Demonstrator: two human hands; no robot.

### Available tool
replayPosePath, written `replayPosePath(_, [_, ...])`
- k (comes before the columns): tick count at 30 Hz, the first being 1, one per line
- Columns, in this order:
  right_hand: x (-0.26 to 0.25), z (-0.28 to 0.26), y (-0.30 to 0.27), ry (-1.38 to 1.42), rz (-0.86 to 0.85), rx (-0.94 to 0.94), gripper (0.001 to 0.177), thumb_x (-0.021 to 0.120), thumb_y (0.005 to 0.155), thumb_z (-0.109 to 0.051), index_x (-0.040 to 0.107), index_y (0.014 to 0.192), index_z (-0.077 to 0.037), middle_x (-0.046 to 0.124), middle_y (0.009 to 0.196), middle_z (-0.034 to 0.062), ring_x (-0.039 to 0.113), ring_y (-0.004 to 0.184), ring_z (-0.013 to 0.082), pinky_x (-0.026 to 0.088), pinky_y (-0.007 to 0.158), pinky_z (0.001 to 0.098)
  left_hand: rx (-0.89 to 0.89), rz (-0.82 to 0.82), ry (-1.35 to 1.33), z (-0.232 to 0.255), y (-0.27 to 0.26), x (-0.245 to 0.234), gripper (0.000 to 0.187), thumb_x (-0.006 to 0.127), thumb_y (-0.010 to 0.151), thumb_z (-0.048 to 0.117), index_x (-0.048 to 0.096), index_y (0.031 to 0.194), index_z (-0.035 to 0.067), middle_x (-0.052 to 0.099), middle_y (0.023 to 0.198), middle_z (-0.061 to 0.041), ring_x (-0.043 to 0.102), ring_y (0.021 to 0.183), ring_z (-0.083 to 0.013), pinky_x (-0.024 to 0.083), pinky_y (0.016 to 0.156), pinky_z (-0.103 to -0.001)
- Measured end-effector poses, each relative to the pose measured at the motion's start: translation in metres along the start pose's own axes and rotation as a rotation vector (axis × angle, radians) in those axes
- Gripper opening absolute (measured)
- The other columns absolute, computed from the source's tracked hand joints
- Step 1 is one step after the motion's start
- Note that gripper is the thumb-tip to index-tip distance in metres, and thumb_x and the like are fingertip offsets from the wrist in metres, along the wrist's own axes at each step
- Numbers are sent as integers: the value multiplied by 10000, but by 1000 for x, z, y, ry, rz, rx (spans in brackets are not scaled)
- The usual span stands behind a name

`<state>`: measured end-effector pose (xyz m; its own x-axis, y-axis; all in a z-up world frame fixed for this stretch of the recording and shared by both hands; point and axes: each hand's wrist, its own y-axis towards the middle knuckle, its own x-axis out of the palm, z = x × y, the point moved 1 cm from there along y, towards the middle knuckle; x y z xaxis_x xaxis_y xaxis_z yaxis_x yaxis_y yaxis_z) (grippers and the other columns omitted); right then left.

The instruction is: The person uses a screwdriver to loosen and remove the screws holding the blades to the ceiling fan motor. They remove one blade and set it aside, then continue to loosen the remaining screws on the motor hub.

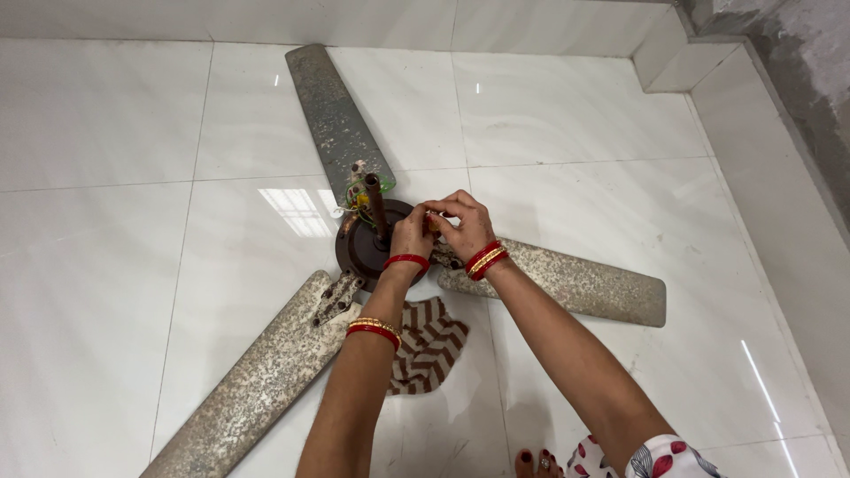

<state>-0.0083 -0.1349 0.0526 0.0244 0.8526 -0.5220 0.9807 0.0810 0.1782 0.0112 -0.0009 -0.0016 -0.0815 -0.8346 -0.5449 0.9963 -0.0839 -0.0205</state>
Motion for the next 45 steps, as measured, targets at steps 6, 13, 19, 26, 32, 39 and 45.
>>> replayPosePath(6, [-3,-3,-3,8,73,-222,230,800,874,-116,783,1102,-86,643,1086,100,654,1007,223,578,859,328,33,4,8,-4,3,1,435,679,882,1,606,1301,91,750,1011,-191,749,924,-320,605,790,-423])
replayPosePath(13, [-3,-3,-1,63,-3,-82,228,714,905,-117,791,1120,-125,725,1094,27,715,1029,170,597,929,314,50,11,24,-4,0,2,377,669,902,-3,606,1270,49,747,1032,-212,743,963,-351,606,808,-441])
replayPosePath(19, [-1,-2,-1,-33,51,-140,203,808,847,-125,801,1045,-82,698,1105,115,700,1024,238,608,898,349,34,-4,7,-2,2,3,427,648,890,-10,606,1307,76,744,1007,-210,751,920,-340,602,788,-439])
replayPosePath(26, [-5,-2,1,54,-26,-139,251,730,910,-110,759,1159,-117,711,1188,52,691,1089,193,601,899,332,35,-2,68,-4,4,2,369,670,904,2,610,1264,57,753,1003,-191,755,924,-326,614,792,-426])
replayPosePath(32, [1,-1,-1,-8,19,-22,208,807,863,-159,799,1067,-118,720,1086,85,727,1018,209,630,913,331,37,-4,23,-7,4,6,414,675,862,-18,630,1265,67,747,1017,-194,743,935,-332,607,813,-424])
replayPosePath(39, [-1,-3,-4,-15,58,-418,305,803,814,-84,773,1118,-70,642,1217,144,630,1140,275,562,947,386,117,27,-72,-13,5,8,407,615,884,-40,612,1279,59,772,1061,-157,756,960,-311,618,828,-407])
replayPosePath(45, [-2,0,-1,21,-29,-19,245,744,912,-155,786,1152,-144,722,1110,38,713,1065,187,593,949,316,23,-7,65,-7,2,6,371,673,892,-2,620,1256,43,741,1034,-217,736,952,-346,599,799,-438])
